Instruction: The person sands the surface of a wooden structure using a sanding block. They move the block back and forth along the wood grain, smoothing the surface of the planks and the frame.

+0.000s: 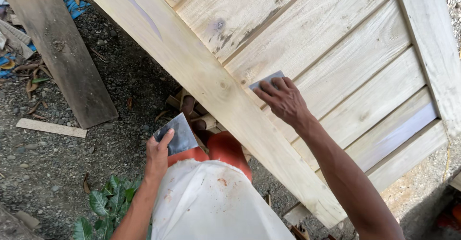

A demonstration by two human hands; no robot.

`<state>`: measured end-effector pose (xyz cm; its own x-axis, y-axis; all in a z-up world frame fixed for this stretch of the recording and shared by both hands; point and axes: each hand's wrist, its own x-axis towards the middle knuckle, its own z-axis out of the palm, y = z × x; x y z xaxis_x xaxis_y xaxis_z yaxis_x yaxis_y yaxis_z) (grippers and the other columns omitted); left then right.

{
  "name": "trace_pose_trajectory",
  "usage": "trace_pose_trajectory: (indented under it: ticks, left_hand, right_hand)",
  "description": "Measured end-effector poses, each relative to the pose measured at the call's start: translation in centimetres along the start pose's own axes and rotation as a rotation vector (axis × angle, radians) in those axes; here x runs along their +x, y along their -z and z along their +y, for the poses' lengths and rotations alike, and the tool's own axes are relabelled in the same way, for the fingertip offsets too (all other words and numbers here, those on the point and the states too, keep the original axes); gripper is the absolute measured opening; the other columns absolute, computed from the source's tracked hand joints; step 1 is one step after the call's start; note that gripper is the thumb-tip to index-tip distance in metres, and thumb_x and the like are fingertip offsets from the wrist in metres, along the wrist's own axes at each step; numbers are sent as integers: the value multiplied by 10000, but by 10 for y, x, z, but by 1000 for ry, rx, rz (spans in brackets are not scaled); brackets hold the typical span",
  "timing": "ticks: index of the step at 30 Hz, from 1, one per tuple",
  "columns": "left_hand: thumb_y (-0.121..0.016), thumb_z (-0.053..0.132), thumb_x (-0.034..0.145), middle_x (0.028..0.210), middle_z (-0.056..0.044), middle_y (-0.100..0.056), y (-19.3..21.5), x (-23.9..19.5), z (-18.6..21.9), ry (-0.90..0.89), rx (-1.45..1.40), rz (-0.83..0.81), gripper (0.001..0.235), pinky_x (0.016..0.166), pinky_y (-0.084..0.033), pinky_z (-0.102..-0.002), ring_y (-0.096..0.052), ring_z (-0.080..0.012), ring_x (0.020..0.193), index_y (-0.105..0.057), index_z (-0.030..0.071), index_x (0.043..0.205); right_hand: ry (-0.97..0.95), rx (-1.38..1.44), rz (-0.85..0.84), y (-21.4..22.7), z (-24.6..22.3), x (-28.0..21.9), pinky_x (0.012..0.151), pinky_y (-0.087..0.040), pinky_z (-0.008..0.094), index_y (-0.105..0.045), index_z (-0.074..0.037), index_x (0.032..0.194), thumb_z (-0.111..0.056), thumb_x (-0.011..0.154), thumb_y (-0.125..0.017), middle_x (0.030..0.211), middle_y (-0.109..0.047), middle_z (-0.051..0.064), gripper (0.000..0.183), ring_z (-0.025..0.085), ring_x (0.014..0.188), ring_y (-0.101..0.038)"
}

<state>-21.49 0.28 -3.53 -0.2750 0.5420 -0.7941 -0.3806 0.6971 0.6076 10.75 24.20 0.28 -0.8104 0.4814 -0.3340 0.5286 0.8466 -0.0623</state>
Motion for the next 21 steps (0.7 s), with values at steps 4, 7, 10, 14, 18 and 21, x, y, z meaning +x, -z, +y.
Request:
trace_pose_trajectory:
  ticks: [4,7,10,14,18,21]
  left_hand:
    - [-653,329,924,815,14,-655,-1,-3,-11,32,-12,26,304,673,-464,-284,-549,-98,725,-724,33,932]
    - [-662,330,921,816,17,-648,0,-3,-17,79,-67,35,307,670,-458,-287,-539,-103,718,-722,29,943]
    - [-661,331,916,824,24,-651,0,-4,-20,84,-131,21,302,675,-464,-279,-548,-93,722,-721,37,950]
    - [-679,312,934,826,19,-629,-1,2,-22,75,-170,27,291,670,-450,-284,-532,-96,720,-709,22,951]
    - [-673,293,905,855,35,-660,-5,2,-22,103,-232,42,254,689,-471,-262,-568,-79,741,-720,54,977]
    - [-663,306,935,840,7,-658,-6,-1,-17,86,-178,33,283,683,-473,-278,-562,-101,727,-713,28,945]
  right_hand:
    - [92,-47,-2,-17,9,7,1051,-435,391,-572,-204,1368,-78,901,-668,1314,-600,-8,493,225,1127,-546]
    - [103,-67,11,-23,8,12,1051,-433,405,-566,-187,1396,-88,912,-640,1311,-590,0,500,226,1115,-544]
    - [112,-83,4,-24,6,18,1050,-429,413,-569,-178,1388,-103,880,-651,1305,-584,9,520,238,1137,-545]
    - [104,-92,-25,-23,0,25,1060,-427,416,-569,-182,1387,-125,876,-662,1302,-577,6,522,233,1138,-535]
    - [107,-20,-9,-17,-3,26,1022,-414,429,-580,-167,1340,-230,732,-673,1292,-578,18,618,259,1139,-531]
    - [114,-18,-43,-14,-2,23,1027,-408,411,-588,-189,1332,-158,799,-677,1279,-581,-6,541,240,1148,-534]
